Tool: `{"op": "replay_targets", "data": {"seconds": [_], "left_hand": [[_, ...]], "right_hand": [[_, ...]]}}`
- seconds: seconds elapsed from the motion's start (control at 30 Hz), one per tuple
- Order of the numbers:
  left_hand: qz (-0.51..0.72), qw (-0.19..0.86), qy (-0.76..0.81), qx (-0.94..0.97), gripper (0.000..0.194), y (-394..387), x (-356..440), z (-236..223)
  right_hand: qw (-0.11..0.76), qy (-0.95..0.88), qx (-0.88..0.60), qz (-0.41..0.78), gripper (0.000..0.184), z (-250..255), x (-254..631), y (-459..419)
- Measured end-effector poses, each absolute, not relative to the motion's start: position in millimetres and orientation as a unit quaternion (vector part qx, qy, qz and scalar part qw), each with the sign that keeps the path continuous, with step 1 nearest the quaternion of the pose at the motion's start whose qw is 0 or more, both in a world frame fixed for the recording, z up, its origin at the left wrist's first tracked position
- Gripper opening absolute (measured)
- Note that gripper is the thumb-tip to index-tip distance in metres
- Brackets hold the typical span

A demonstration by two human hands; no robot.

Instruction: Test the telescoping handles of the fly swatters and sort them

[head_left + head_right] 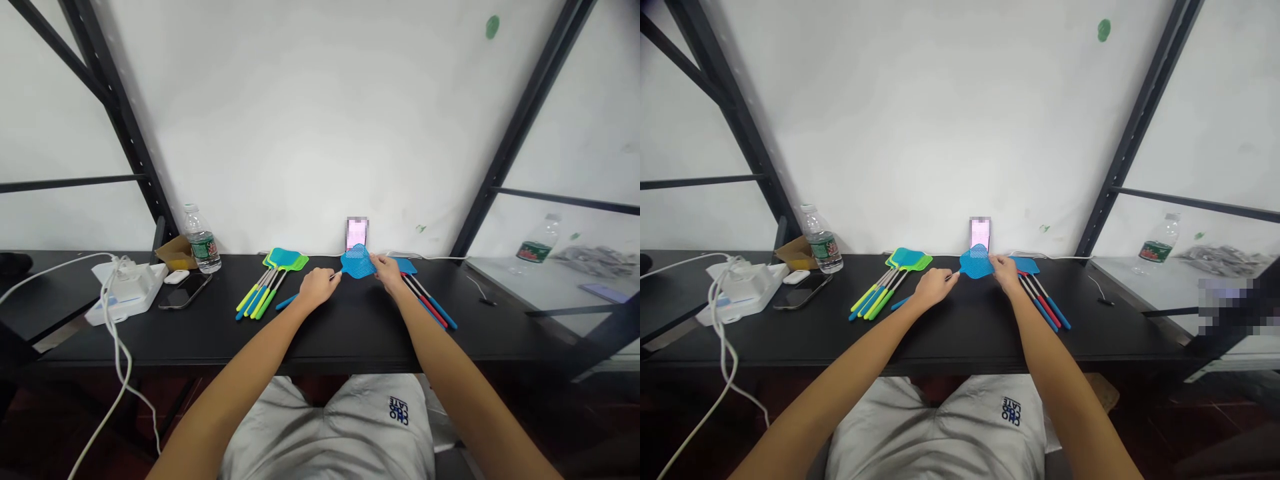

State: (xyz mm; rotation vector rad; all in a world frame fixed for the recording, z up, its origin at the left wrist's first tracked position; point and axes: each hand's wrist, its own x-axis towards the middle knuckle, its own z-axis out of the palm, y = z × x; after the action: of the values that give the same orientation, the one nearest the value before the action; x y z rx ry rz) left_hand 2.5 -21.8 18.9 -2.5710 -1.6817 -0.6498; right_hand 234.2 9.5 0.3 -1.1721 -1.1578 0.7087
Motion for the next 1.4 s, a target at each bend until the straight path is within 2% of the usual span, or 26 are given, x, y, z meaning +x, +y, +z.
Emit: {"op": "replay_targets", "data": {"seconds": [0.3,0.77,1.4], "left_hand": [[-0.213,0.006,-0.527,-0.823,0.057,-22.2,2.5,18.5],[-0.197,0.003,-0.520,-0.831,0.058,-22.0,4.4,14.8],[-0.193,0.003,-0.534,-0.824,0.060,-22.9,5.2,15.6]], "right_hand": [[0.628,-0.520,-0.512,0.270,0.043,0.8,235.3,10.6],[0.644,-0.523,-0.470,0.301,0.026,5.5,237.3,13.3],[0.662,-0.535,-0.453,0.265,0.017,9.8,234.7,9.4]]}}
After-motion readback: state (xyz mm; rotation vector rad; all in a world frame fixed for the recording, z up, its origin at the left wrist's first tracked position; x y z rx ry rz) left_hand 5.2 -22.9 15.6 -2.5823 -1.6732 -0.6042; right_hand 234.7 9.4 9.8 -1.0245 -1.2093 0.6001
